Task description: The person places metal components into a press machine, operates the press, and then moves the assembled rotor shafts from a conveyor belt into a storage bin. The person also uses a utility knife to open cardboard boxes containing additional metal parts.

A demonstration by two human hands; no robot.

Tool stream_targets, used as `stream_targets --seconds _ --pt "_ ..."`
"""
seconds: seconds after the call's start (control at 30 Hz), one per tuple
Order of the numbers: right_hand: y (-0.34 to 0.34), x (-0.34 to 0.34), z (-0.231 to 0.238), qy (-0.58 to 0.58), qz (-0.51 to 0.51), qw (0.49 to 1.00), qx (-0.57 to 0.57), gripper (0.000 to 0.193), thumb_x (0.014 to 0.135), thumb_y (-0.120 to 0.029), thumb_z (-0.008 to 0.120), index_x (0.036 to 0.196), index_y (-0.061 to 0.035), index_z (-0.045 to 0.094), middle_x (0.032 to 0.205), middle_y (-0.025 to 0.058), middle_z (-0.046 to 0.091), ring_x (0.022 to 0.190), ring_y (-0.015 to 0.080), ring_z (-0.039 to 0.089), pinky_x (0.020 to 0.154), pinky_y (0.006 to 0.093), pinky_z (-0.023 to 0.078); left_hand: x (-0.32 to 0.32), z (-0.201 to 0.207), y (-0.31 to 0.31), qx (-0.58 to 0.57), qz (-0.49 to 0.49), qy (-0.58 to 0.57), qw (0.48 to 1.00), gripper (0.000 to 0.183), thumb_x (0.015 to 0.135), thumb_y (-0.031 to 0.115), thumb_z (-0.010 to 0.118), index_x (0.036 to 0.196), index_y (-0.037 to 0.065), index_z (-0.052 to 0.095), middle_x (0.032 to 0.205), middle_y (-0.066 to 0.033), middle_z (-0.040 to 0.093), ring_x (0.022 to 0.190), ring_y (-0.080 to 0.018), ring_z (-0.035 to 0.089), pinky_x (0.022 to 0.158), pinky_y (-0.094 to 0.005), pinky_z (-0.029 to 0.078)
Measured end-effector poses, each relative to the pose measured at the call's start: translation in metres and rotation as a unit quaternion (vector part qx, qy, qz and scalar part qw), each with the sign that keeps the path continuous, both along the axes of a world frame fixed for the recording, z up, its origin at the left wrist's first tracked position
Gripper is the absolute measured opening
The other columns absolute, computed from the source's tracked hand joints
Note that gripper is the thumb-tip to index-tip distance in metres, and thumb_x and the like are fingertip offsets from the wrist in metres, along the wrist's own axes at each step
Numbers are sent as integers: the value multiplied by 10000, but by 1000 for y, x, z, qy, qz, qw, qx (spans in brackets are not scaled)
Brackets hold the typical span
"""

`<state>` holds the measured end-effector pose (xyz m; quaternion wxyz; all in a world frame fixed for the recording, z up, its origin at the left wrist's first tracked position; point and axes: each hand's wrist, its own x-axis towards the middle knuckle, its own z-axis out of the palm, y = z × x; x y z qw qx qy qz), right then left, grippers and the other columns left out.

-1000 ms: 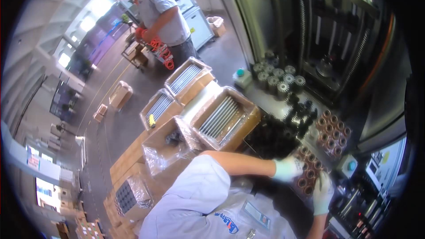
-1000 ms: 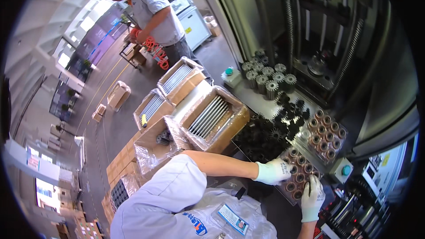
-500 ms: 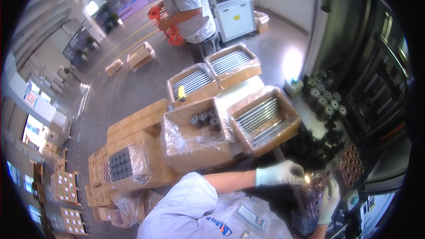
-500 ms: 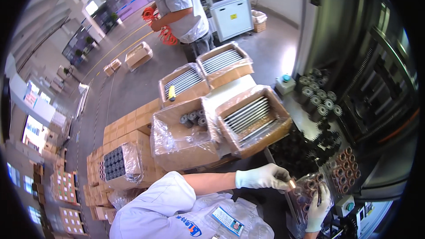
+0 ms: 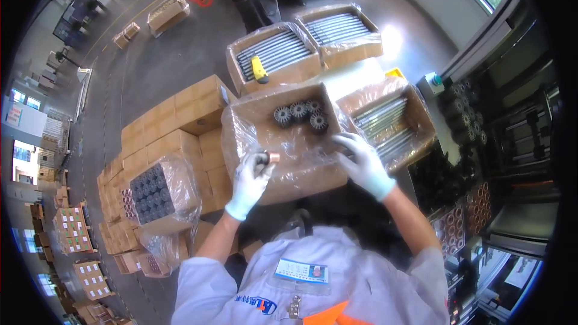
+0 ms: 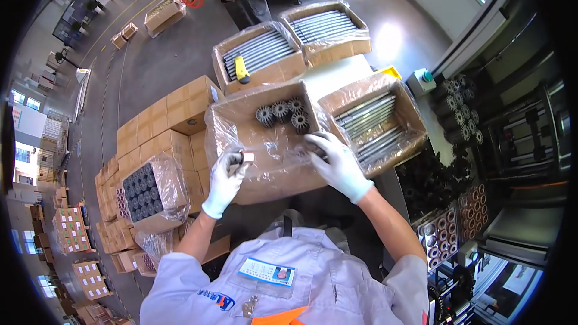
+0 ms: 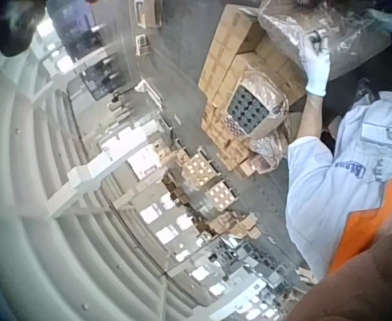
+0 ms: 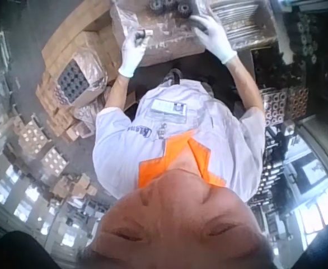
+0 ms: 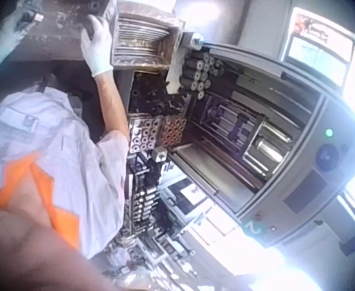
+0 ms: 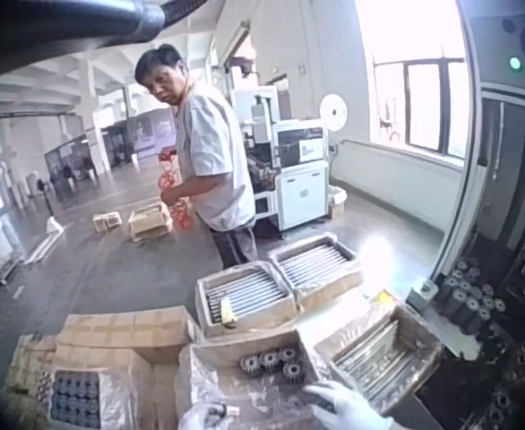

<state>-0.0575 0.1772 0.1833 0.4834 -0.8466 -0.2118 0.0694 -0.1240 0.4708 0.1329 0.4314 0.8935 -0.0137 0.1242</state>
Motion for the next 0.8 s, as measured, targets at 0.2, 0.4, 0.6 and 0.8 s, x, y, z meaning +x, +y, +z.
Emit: stream_targets --seconds 0.2,0.4,0.6,0.8 --pt "112 72 -111 -102 -13 980 -172 477 859 -269 679 1321 -199 585 1261 308 548 926 470 666 836 513 555 -13 -29 7 28 -17 -41 999 161 854 185 774 889 75 661 956 -105 698 891 -312 700 788 -382 557" --pt "152 88 -157 -167 -5 947 -275 451 832 -268 686 1261 -159 596 1378 445 433 871 456 699 738 487 580 -22 -48 8 93 15 -96 991 200 861 264 765 955 119 665 1072 -74 700 896 -279 706 744 -388 566" --pt "148 80 -137 -169 19 919 -355 448 848 -275 676 1271 -166 578 1367 425 449 832 424 706 689 484 574 -11 -46 9 92 12 -88 992 212 846 281 765 934 119 659 1091 -68 699 945 -278 698 799 -416 555" --pt "168 97 -147 -122 8 948 -294 381 809 -281 718 1150 -138 626 1243 385 535 881 431 691 716 467 581 -9 -41 13 82 13 -83 993 248 822 292 782 935 111 657 1079 -79 702 942 -287 696 804 -417 551"
